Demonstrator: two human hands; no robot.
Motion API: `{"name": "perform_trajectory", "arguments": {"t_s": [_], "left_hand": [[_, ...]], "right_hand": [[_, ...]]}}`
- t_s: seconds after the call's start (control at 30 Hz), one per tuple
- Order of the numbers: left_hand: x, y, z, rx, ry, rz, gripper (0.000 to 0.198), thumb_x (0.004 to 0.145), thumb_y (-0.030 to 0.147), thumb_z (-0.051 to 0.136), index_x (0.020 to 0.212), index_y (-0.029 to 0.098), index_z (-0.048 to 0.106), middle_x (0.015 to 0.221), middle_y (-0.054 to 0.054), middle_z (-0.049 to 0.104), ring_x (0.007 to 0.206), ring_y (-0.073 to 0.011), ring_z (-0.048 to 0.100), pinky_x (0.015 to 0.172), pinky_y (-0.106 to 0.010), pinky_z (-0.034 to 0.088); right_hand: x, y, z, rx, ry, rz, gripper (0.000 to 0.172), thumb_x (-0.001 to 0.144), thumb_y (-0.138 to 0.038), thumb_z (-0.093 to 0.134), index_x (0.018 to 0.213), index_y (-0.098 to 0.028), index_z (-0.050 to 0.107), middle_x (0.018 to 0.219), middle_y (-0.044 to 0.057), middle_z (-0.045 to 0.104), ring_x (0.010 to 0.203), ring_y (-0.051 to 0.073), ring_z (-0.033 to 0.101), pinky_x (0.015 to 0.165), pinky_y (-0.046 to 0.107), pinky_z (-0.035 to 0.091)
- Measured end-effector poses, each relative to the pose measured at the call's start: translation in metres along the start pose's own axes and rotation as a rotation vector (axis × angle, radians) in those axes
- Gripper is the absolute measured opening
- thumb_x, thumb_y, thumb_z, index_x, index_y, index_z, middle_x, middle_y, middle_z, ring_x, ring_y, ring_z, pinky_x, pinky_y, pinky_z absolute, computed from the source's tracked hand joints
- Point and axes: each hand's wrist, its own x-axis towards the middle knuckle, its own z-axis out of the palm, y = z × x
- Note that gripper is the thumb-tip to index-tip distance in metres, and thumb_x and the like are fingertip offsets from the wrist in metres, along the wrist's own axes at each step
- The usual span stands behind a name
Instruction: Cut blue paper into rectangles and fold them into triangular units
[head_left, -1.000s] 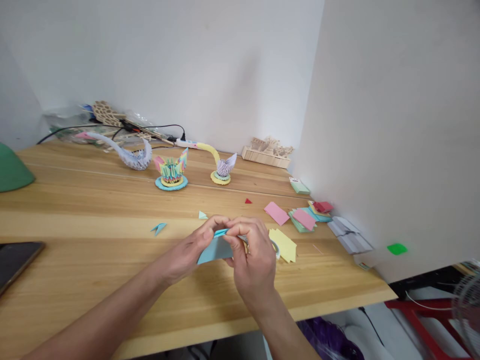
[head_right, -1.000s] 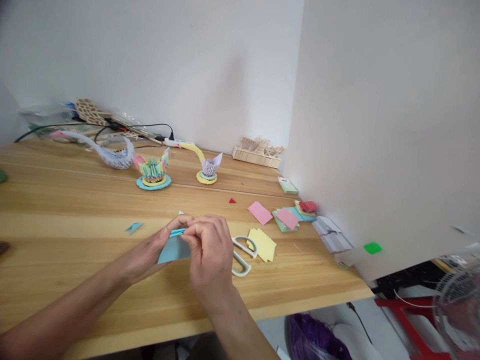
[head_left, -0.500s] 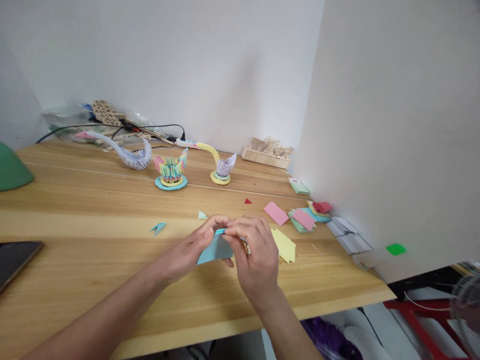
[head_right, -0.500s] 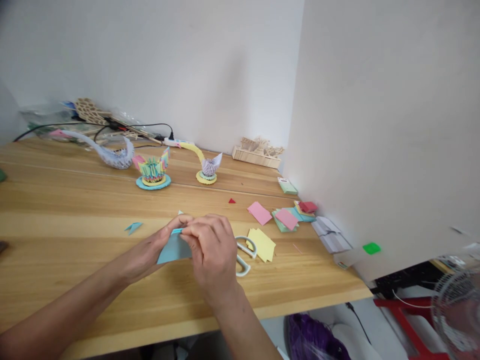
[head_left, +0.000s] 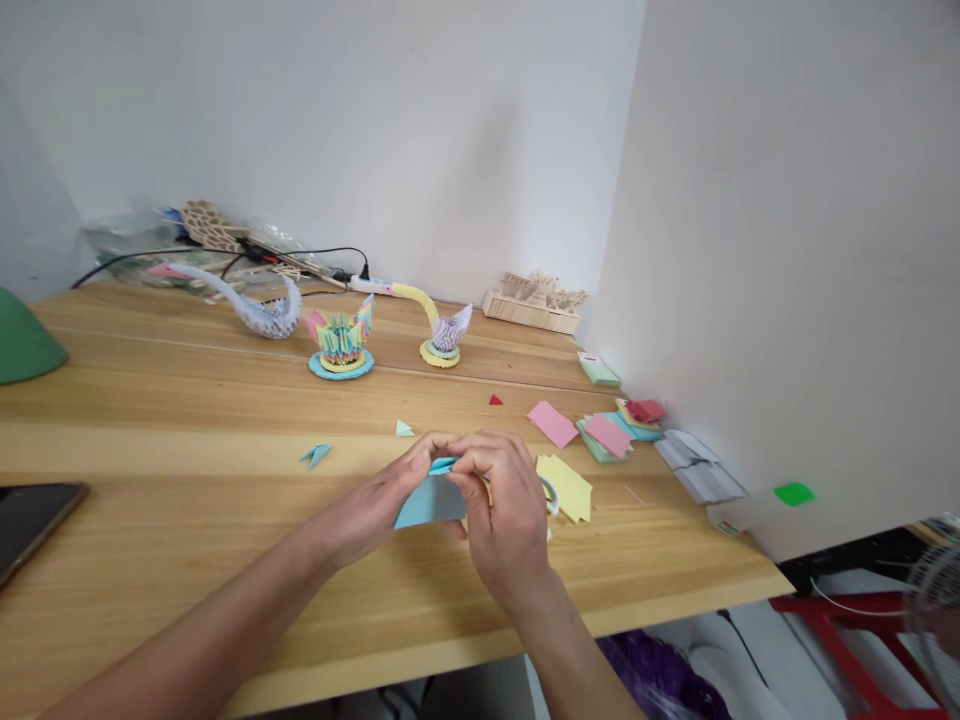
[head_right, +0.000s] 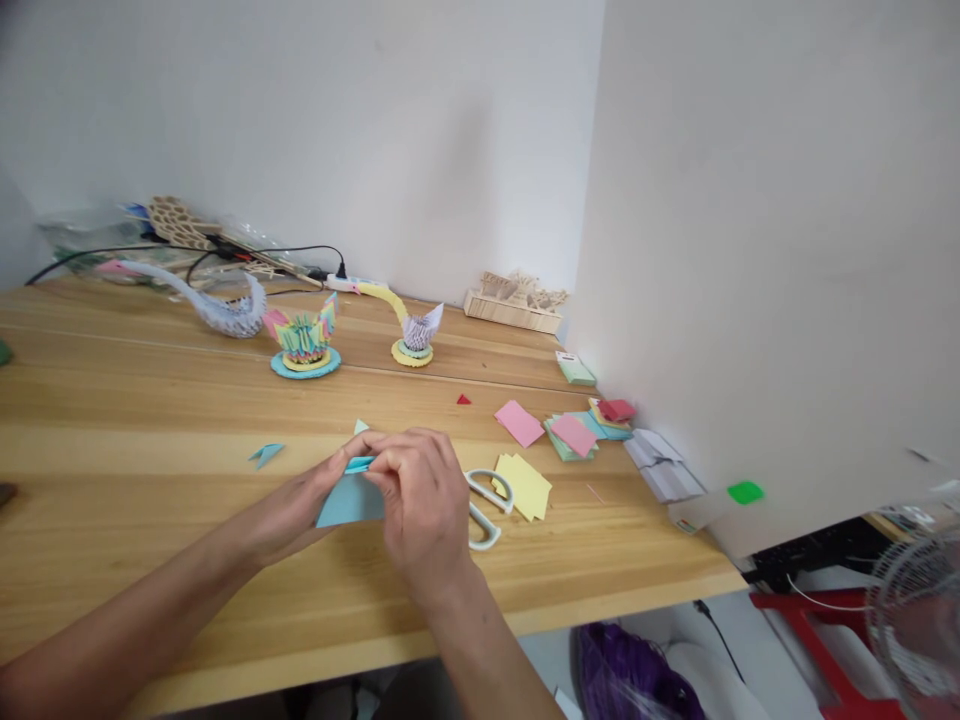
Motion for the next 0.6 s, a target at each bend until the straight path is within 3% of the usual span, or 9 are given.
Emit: {"name": "perform_trajectory", "arguments": {"t_s": [0.13,0.27,0.5,0.6], "left_hand": [[0.0016,0.0001,0.0049,-0.368,0.026,-0.078,0.038,0.092,0.047,0.029,0.114,0.025,0.050,0.117,-0.005,0.055,0.114,-0.0232,0.045,0.094,-0.038,0.037],[0.0037,0.0035,0.0086,-0.678,-0.038,-0.126,0.040,0.090,0.052,0.031,0.110,0.024,0.053,0.110,-0.007,0.058,0.102,-0.0248,0.053,0.079,-0.038,0.046],[0.0006,-0.0011,0.0062,-0.642,0.018,-0.196,0.035,0.091,0.046,0.038,0.112,0.024,0.055,0.112,-0.004,0.057,0.108,-0.0222,0.049,0.083,-0.031,0.043],[0.0006,0.0033,0.0072,-0.644,-0.015,-0.182,0.034,0.092,0.045,0.036,0.109,0.024,0.056,0.111,-0.005,0.057,0.109,-0.0225,0.048,0.085,-0.032,0.043]], "right_hand": [[0.0008,-0.0025,-0.0017,0.004,0.006,-0.025,0.013,0.088,-0.011,0.046,0.085,-0.022,0.051,0.089,0.003,0.065,0.088,0.018,0.057,0.079,0.035,0.044],[0.0042,-0.0009,-0.0052,-0.027,-0.015,-0.012,0.011,0.088,-0.013,0.048,0.083,-0.022,0.052,0.090,0.003,0.065,0.089,0.017,0.058,0.080,0.035,0.044],[0.0075,0.0030,-0.0049,-0.025,-0.106,0.032,0.011,0.088,-0.015,0.050,0.080,-0.022,0.053,0.087,0.002,0.065,0.087,0.017,0.058,0.077,0.032,0.044],[0.0077,0.0022,-0.0053,-0.023,-0.120,0.070,0.011,0.088,-0.015,0.050,0.080,-0.022,0.054,0.085,0.002,0.065,0.085,0.017,0.058,0.075,0.032,0.044]]}}
